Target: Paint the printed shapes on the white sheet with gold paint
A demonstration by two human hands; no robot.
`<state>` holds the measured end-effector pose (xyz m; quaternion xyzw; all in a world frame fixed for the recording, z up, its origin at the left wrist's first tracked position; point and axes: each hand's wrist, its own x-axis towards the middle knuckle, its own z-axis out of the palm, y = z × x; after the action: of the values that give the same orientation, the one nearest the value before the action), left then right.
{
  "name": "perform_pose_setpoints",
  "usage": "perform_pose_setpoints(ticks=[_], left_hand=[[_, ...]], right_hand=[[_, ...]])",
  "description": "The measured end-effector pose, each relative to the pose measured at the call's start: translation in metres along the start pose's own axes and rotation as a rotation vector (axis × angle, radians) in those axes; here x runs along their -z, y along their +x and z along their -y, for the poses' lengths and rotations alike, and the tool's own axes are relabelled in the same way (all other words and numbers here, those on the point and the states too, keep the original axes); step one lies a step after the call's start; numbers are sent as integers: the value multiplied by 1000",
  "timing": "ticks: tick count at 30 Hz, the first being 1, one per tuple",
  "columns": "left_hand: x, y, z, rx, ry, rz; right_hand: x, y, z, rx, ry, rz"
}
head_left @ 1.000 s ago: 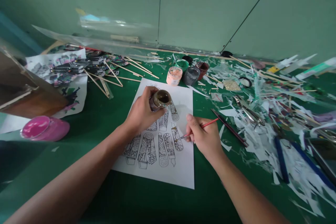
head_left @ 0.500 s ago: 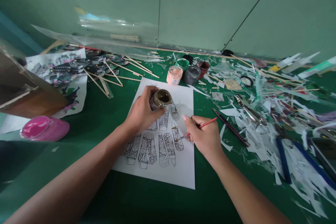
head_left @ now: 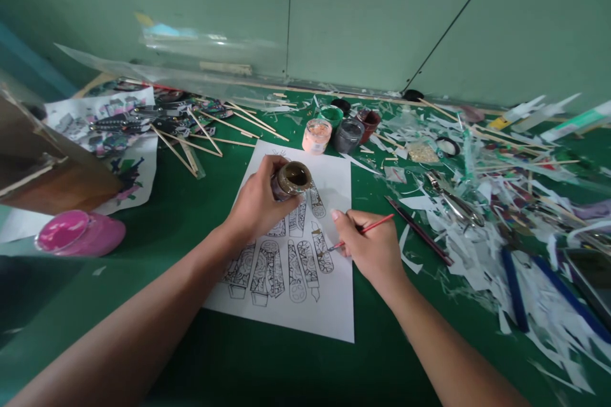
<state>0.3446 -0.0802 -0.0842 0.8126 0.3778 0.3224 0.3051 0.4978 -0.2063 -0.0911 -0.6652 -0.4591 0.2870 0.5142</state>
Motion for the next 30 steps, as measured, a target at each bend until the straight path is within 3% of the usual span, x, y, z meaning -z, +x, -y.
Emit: perform_pose_setpoints(ticks=[22,30], left_hand=[[0,0,0,3,1,2],[0,-1,2,8,10,-1]], right_hand=[[1,0,0,5,-20,-14],[2,1,-4,-80,234,21]])
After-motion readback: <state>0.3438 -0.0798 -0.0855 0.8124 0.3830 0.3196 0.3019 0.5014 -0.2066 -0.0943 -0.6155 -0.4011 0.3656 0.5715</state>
